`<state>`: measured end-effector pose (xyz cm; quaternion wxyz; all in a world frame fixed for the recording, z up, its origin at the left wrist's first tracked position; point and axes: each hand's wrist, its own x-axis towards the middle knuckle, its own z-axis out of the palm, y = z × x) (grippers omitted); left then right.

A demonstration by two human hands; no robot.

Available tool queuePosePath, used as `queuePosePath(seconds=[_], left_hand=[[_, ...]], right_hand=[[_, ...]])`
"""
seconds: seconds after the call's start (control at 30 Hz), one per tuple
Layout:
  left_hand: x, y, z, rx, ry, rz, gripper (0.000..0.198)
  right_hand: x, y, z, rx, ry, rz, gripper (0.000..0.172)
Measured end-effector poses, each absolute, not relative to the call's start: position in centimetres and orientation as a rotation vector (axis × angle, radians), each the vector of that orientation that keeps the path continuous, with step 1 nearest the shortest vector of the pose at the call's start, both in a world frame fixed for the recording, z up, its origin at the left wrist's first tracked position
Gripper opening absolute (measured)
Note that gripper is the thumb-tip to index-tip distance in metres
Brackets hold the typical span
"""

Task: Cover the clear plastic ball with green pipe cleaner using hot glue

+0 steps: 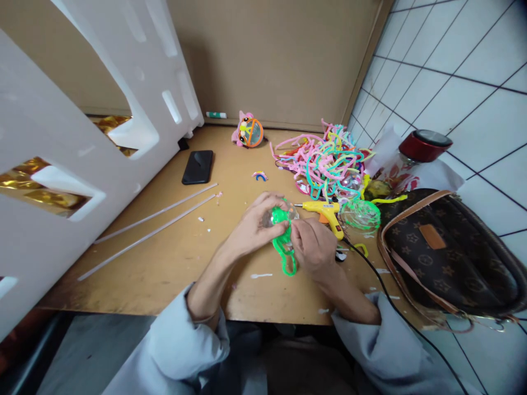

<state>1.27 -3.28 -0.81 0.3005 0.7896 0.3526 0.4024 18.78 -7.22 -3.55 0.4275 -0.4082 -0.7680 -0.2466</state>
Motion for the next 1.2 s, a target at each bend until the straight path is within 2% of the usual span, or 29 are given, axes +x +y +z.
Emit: queuePosePath(seconds=[0.2, 0.43, 0.93, 1.07, 1.2], left_hand=[[1.3, -3.3, -0.6, 2.079, 0.945, 1.064, 0.02], [1.3, -3.2, -1.0, 2.079, 0.924, 1.079, 0.022], [1.4, -3.1, -1.0, 2.061, 0.938, 1.09, 0.03], [1.4, -3.1, -1.0, 2.072, 0.935, 1.102, 0.026], [1.3, -3.1, -0.9, 2.099, 0.936, 1.091, 0.026]], right_hand=[[18.6, -7.1, -3.7, -1.027, -1.908, -0.646, 0.01], [18.2, -7.5, -3.2, -1.088, -1.896, -0.542, 0.017], [17.7, -8.2, -2.6, -1.073, -1.814, -0.293, 0.018], [17.9, -8.2, -2.4, -1.106, -1.69, -0.088, 0.012], [18.4, -8.1, -2.5, -1.181, -1.448, 0.339, 0.013]])
